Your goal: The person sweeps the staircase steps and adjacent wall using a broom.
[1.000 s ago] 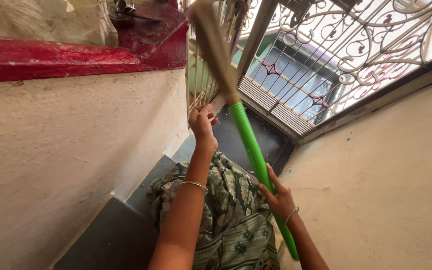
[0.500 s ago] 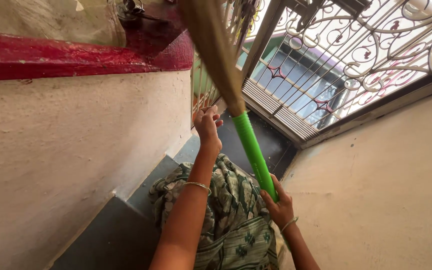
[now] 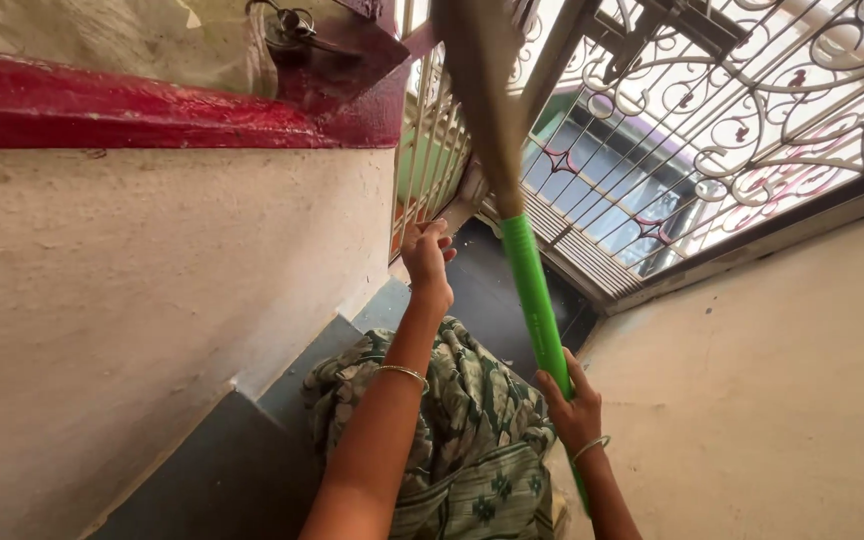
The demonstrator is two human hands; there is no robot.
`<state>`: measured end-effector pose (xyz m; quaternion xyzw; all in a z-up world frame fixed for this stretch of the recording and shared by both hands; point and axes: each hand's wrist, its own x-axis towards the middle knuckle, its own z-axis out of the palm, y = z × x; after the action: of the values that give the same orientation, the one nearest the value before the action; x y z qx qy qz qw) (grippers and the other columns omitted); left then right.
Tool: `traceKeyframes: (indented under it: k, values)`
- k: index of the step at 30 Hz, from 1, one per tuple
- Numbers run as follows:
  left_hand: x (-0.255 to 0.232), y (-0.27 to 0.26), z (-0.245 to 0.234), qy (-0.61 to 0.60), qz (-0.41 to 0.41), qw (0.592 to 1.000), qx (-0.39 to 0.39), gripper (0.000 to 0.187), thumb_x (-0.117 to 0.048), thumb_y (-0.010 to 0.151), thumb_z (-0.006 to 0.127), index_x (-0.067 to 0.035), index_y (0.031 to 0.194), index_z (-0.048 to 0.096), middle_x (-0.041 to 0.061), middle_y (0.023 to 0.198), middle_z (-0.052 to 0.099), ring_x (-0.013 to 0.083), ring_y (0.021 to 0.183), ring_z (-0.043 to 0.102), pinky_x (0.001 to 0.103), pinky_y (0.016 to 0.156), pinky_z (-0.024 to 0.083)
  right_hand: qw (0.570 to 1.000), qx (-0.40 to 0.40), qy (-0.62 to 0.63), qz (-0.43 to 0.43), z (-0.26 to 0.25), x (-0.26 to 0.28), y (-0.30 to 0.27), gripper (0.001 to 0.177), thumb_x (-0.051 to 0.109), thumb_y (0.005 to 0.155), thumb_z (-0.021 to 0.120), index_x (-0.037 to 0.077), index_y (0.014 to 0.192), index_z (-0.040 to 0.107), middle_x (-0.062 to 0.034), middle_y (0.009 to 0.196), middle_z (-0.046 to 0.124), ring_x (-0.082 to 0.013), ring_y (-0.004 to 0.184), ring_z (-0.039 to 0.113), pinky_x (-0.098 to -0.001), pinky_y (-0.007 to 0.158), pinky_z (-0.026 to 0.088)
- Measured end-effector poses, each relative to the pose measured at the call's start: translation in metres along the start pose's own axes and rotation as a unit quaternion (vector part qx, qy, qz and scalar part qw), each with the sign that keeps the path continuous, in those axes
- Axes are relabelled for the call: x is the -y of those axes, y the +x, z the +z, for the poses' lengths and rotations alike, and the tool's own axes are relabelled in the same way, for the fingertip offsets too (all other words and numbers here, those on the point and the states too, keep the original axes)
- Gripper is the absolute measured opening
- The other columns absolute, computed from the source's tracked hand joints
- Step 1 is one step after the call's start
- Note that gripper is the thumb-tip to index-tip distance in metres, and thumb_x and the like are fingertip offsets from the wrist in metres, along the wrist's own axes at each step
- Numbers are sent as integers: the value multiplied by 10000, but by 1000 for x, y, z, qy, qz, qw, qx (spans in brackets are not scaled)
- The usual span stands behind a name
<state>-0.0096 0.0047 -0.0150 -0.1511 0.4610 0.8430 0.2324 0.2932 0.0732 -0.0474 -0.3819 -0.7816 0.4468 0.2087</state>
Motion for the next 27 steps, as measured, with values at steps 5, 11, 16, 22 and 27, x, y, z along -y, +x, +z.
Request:
traceKeyframes:
  k: [5, 11, 16, 22, 27]
  values:
    - [0, 0, 2, -10, -1, 1000, 5, 63, -166, 893, 663, -111, 899, 634, -13, 868, 608, 102, 795, 577, 252, 653, 507, 991, -8, -130, 19, -5, -1, 18, 582, 377, 911, 724, 152, 1436, 606, -119, 699, 716, -158, 573, 664, -333, 529, 505]
    - [0, 4, 4, 13, 0, 1000, 2, 59, -165, 891, 667, -114, 895, 638, -10, 858, 604, 103, 792, 573, 253, 647, 502, 998, -70, -8, -7, -9, -5, 14, 560, 335, 889, 733, 114, 1390, 618, -102, 820, 761, -135, 608, 665, -312, 533, 542]
    - [8, 3, 3, 6, 2, 1000, 11, 85, -176, 884, 667, -105, 878, 620, -3, 846, 606, 109, 776, 588, 248, 646, 507, 998, 1, -46, -39, 16, 6, 31, 540, 337, 909, 735, 143, 1403, 636, -133, 851, 782, -168, 696, 735, -344, 613, 572]
    - [3, 2, 3, 15, -8, 1000, 6, 75, -173, 885, 678, -106, 888, 643, 0, 841, 588, 104, 770, 572, 255, 633, 486, 994, -15, -64, -88, 22, 18, 33, 551, 329, 910, 771, 113, 1399, 639, -121, 987, 788, -172, 845, 764, -340, 700, 591]
    - [5, 5, 3, 28, 7, 1000, 10, 80, -166, 891, 671, -99, 902, 629, 0, 856, 598, 108, 771, 570, 256, 637, 495, 997, -2, 73, -20, 40, 38, 28, 594, 322, 887, 739, 116, 1429, 610, -99, 795, 712, -153, 607, 631, -342, 550, 521]
